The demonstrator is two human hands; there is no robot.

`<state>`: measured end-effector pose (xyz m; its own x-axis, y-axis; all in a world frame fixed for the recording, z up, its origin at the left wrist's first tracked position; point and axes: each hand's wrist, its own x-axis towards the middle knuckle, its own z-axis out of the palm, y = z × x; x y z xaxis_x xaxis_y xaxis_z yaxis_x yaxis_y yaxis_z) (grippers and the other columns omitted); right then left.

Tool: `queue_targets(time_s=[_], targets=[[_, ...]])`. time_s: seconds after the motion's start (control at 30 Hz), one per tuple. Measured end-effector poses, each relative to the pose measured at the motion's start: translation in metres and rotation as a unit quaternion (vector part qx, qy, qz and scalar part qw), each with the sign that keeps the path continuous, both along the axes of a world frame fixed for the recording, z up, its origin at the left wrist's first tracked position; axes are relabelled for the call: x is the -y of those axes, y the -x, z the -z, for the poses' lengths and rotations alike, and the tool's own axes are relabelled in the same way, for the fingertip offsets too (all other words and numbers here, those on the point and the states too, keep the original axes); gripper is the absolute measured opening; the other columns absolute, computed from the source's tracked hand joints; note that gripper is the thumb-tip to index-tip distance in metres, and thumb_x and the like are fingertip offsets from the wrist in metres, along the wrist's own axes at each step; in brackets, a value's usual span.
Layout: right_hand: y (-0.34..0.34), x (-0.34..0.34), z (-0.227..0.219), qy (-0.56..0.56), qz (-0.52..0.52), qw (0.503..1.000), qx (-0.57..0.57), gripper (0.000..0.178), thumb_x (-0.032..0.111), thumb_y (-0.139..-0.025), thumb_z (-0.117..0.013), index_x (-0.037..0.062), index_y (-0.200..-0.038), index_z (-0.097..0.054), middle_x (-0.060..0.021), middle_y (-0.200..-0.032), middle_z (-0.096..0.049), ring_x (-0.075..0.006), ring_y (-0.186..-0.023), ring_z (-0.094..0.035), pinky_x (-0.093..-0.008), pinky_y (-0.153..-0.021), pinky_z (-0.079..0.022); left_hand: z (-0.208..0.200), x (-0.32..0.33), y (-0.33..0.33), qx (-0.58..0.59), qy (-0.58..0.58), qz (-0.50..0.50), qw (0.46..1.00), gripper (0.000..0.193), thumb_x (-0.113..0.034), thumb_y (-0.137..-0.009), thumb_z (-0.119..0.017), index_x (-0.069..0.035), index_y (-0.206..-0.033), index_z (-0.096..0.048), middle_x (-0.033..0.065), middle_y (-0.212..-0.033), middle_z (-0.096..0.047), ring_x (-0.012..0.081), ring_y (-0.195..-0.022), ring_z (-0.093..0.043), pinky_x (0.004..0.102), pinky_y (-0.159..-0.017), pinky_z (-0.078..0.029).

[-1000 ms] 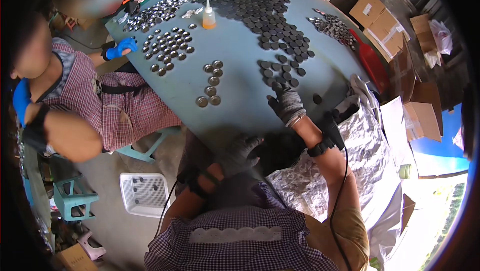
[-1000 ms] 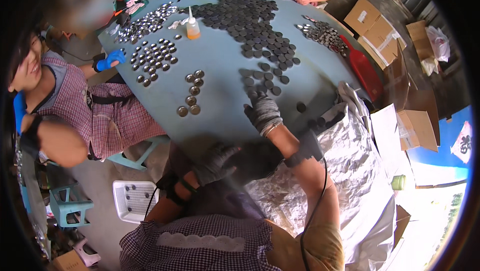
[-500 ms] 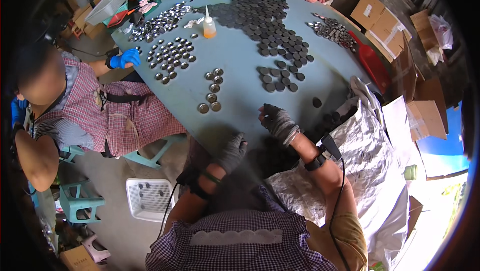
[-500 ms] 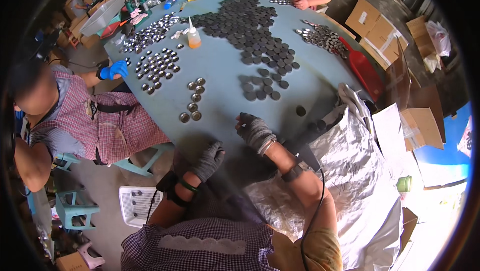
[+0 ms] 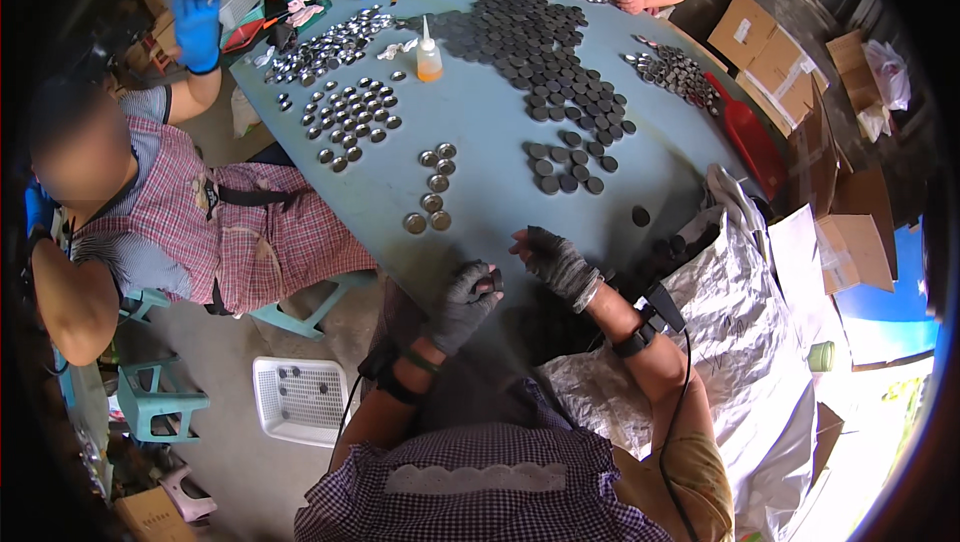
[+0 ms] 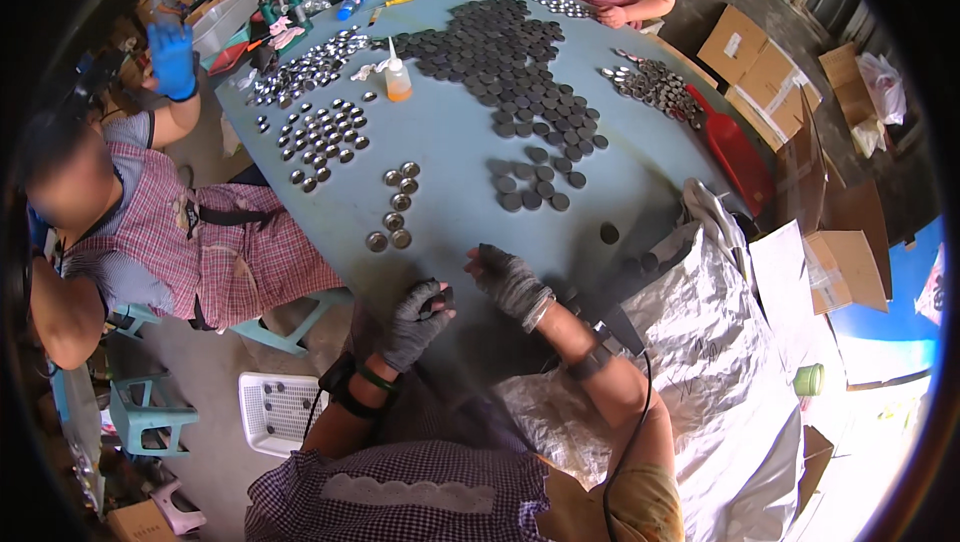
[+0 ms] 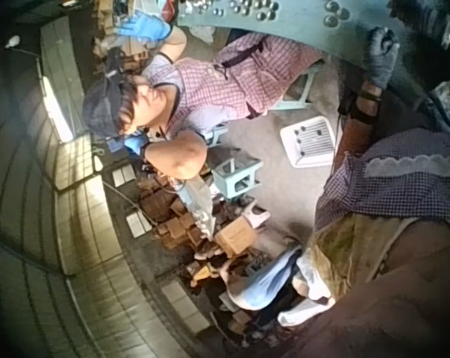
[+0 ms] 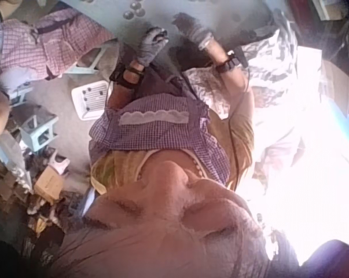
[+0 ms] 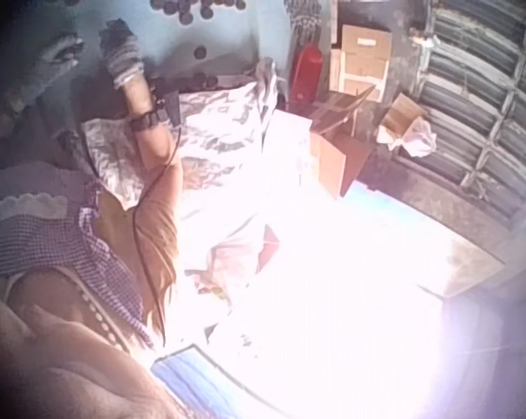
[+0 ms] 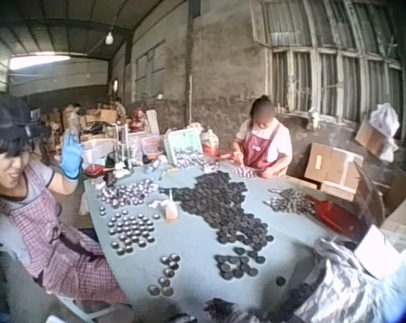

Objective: Sorting and assembling small circular metal components at a shared work table.

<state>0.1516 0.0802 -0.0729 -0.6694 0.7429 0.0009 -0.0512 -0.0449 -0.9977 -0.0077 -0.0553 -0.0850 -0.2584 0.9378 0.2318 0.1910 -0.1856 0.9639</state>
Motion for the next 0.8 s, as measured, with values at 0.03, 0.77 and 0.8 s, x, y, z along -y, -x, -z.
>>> queue_targets(time_s=[0.03, 0.77, 0.8], targets=[[0.0, 0.001, -0.002, 0.0, -0.001, 1.0, 0.0, 0.026, 0.005, -0.088, -0.057, 0.0044, -0.115, -0.058, -0.0029, -0.09, -0.062, -0.0067, -0.065, -0.054, -0.0211, -0.058, -0.046, -0.003, -0.001, 0.0, 0.0, 0.0, -0.001, 1.0, 0.041, 0.002, -0.072, -0.074, -0.002, -0.11, -0.059, 0.0064, -0.102, -0.06, 0.0162, -0.09, -0.06, 0.0284, -0.08, -0.051], [0.018, 0.013, -0.014, 0.154, -0.126, 0.98, 0.023, 0.022, 0.013, -0.088, -0.061, 0.0053, -0.107, -0.055, -0.0041, -0.095, -0.061, -0.0143, -0.083, -0.06, -0.0298, -0.073, -0.051, -0.015, -0.012, 0.019, -0.135, -0.076, -0.069, 0.985, 0.048, 0.0, -0.069, -0.077, 0.0, -0.112, -0.058, 0.0096, -0.107, -0.062, 0.0196, -0.092, -0.061, 0.0313, -0.082, -0.051], [0.023, 0.005, -0.02, 0.014, -0.151, 0.985, 0.077, 0.019, 0.01, -0.087, -0.062, 0.0047, -0.104, -0.055, -0.0043, -0.094, -0.061, -0.0133, -0.084, -0.059, -0.0298, -0.074, -0.05, -0.015, -0.016, 0.02, -0.142, -0.079, -0.083, 0.983, 0.049, 0.0, -0.069, -0.077, 0.0, -0.114, -0.057, 0.0101, -0.107, -0.062, 0.0198, -0.092, -0.062, 0.0312, -0.083, -0.05]])
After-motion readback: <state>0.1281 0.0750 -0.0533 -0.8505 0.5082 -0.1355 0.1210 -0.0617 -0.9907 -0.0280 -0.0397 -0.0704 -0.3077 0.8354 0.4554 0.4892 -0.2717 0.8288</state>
